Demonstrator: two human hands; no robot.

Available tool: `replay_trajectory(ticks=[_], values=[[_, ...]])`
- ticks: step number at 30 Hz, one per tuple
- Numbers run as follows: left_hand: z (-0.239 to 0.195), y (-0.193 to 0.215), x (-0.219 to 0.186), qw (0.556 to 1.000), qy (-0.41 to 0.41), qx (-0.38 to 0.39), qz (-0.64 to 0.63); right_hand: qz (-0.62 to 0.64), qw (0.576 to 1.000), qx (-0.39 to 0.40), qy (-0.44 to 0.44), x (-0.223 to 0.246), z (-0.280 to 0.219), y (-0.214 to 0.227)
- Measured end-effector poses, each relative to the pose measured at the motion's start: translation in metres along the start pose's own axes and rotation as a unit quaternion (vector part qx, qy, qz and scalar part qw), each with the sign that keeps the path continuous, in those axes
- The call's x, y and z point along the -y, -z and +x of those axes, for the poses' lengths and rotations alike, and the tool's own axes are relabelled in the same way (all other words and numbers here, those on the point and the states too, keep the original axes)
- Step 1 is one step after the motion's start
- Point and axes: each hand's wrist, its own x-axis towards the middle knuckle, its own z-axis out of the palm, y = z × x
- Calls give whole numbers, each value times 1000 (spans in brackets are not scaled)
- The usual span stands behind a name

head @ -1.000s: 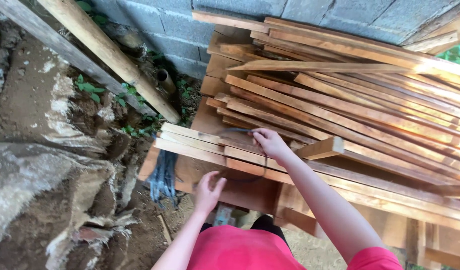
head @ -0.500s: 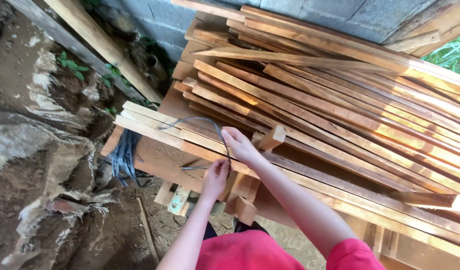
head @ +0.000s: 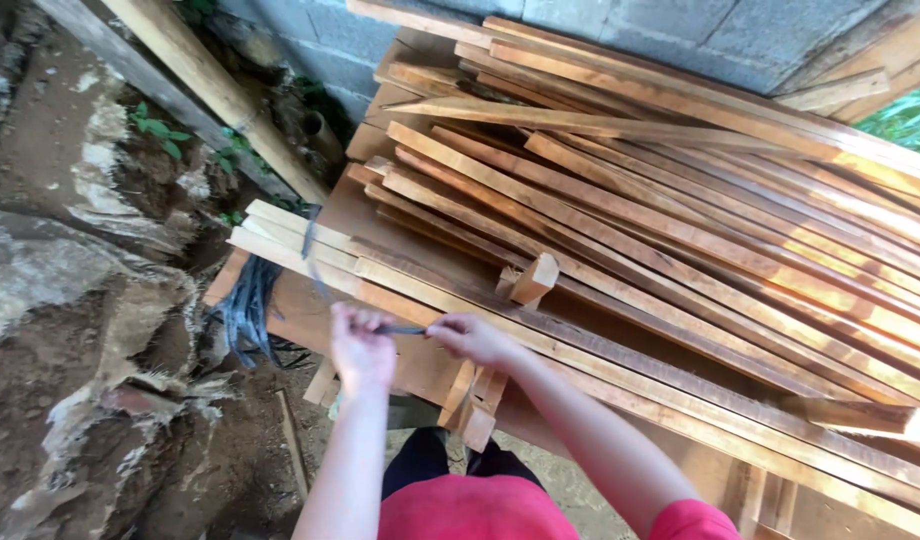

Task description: The person arranges a stack of wooden planks on a workbench and secures them using black plastic straps. They wrap the straps around the wood and tie them by hand to hold the bundle together.

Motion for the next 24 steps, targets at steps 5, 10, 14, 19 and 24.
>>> replay_trajectory(ticks=[5, 10, 14, 19, 24], values=[[8, 100, -63, 997, -43, -43, -40, -120, 991, 55, 19, 11, 20, 17], [-21, 172, -72, 982, -34, -157, 97, -254, 963, 84, -23, 3, 39, -13], [-45, 178, -72, 747, 249, -131, 603, -305, 947, 94, -34, -15, 55, -28], [-25, 113, -56, 622, 56, 44, 779, -369, 917, 142, -45, -30, 71, -38], [57, 130, 6, 760, 195, 250, 568, -381, 920, 89, -29, -22, 83, -36]])
